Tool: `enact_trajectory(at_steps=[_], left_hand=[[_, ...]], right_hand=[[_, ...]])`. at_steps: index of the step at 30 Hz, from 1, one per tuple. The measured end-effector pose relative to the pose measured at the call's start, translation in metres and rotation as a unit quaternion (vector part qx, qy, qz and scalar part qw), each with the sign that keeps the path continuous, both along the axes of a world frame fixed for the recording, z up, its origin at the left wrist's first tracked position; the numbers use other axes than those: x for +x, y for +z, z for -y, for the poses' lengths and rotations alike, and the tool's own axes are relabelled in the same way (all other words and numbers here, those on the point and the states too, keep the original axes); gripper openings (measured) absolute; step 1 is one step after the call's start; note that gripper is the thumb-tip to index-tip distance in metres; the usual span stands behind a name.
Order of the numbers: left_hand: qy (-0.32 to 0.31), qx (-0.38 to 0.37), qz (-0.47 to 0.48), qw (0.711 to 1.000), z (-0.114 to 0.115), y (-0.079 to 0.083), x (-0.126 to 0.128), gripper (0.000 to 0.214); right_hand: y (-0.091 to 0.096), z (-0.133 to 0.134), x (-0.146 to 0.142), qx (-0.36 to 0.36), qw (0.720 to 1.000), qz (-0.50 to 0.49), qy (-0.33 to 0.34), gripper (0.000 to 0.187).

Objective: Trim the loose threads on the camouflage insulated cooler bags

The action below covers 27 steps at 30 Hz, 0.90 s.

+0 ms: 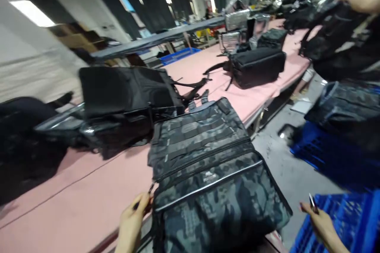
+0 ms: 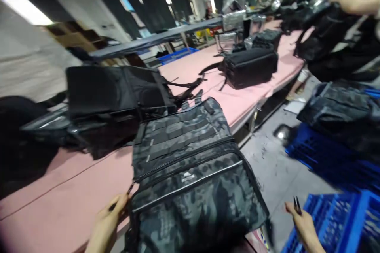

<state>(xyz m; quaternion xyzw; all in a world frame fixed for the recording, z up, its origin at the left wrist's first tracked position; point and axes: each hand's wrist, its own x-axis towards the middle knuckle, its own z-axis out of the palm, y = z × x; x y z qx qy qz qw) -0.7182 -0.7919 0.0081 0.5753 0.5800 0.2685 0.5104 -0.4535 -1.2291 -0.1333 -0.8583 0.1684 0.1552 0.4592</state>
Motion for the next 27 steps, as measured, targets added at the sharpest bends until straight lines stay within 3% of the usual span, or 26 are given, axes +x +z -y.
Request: enact_trajectory(at_steps=[2,5,7,9,12,16,19,21,23,25,27], left_hand=[[-0.007,-0.006,0.027,1.000,0.004,-0.001,0.004,0.056],[-0.003,-0.011,0.039,0.999,0.007,-0.005,0.002,0.057],[0.003,0.005,0.036,0.999,0.007,-0.011,-0.006,0.054],[0.002,0.042,0.014,0.999,0.005,-0.018,-0.014,0.047],[0.002,0.075,-0.037,0.997,0.002,-0.035,-0.017,0.042],[-0.020,0.047,-0.033,0.998,-0.011,-0.060,0.001,0.038],[-0.021,0.042,-0.030,0.998,-0.031,-0.064,0.010,0.028],[-0.013,0.055,-0.032,0.998,-0.042,-0.052,0.008,0.022],[0.012,0.085,-0.029,0.996,-0.045,-0.027,0.008,0.023],[0.057,0.186,-0.027,0.981,-0.039,0.006,0.018,0.027],[0.061,0.367,-0.027,0.928,-0.026,0.041,0.043,0.023]], right_hand=[[0.037,-0.048,0.051,0.078,0.996,-0.018,0.027,0.061],[0.111,-0.133,0.087,0.201,0.959,0.105,0.171,0.065],[0.149,-0.178,0.088,0.180,0.918,0.203,0.290,0.061],[0.168,-0.204,0.081,0.127,0.889,0.271,0.347,0.059],[0.166,-0.214,0.077,0.092,0.886,0.268,0.367,0.059],[0.151,-0.211,0.086,0.105,0.902,0.250,0.335,0.063],[0.151,-0.214,0.090,0.111,0.911,0.234,0.320,0.061],[0.154,-0.217,0.090,0.117,0.916,0.222,0.313,0.060],[0.156,-0.217,0.086,0.138,0.921,0.216,0.295,0.061],[0.157,-0.217,0.081,0.160,0.923,0.210,0.280,0.063],[0.158,-0.216,0.077,0.177,0.921,0.201,0.282,0.064]])
